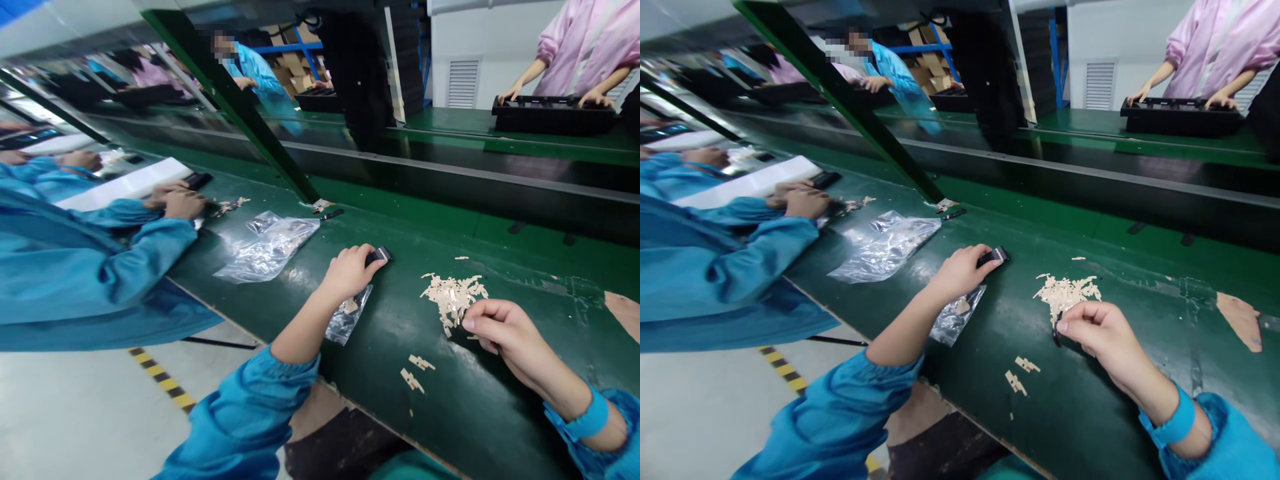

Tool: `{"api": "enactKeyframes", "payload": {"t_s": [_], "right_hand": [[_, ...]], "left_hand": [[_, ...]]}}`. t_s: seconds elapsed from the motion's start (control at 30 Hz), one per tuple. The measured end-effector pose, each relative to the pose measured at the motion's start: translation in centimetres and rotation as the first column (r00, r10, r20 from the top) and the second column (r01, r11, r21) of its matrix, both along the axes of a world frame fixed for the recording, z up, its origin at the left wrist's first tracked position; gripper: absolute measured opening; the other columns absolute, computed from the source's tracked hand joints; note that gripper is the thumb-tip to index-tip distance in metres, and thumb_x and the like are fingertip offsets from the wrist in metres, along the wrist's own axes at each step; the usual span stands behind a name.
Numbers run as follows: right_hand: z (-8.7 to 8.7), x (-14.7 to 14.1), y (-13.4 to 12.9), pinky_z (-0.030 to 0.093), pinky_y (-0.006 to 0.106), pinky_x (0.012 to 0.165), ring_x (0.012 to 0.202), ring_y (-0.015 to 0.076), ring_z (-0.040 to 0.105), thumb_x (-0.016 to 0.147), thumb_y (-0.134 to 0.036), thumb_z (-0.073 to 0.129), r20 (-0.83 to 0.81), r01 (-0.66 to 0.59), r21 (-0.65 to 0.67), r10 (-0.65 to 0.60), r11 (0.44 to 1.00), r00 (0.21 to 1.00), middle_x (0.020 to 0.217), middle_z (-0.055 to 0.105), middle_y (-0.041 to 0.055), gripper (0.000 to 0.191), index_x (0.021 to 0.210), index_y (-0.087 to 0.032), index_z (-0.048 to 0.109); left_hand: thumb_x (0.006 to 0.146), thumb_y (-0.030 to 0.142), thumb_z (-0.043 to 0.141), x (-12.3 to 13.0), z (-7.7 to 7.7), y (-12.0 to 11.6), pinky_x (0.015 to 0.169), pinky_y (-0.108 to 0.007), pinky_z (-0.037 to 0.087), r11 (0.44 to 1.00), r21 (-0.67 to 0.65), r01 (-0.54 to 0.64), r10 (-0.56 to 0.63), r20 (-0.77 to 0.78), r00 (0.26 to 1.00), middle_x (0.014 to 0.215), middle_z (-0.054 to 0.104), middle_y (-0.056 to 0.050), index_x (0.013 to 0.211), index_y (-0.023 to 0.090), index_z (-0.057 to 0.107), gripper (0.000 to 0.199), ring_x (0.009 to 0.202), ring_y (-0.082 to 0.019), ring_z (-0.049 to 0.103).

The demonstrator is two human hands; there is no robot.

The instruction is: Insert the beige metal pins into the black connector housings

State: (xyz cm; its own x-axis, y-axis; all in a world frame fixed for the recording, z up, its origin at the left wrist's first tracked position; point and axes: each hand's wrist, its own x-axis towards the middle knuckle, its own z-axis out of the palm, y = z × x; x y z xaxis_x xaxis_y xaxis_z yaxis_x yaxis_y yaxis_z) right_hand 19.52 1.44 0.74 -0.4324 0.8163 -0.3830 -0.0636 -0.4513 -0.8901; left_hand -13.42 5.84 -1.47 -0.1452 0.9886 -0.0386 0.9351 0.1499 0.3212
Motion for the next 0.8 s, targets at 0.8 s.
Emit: {"api": "enactKeyframes", "payload": {"t_s": [0.8], "right_hand": [[0.5, 0.1, 0.2, 0.020, 0.026, 0.048, 0.051, 0.0089, 0.032, 0.071, -0.035, 0.086, 0.012, 0.008, 0.015, -0.008, 1.000, 1.000, 0.058, 0.056, -0.0011, 0.020, 0.070, -0.018, 0.077]], "left_hand": [[0.084, 0.023, 0.065, 1.0, 1.6, -3.0, 0.102, -0.044, 0.047, 0.996, 0.019, 0.091, -0.091, -0.010, 0.996, 0.133, 0.075, -0.006, 0.128, 0.030, 0.073, 0.045, 0.124, -0.034, 0.065]]}}
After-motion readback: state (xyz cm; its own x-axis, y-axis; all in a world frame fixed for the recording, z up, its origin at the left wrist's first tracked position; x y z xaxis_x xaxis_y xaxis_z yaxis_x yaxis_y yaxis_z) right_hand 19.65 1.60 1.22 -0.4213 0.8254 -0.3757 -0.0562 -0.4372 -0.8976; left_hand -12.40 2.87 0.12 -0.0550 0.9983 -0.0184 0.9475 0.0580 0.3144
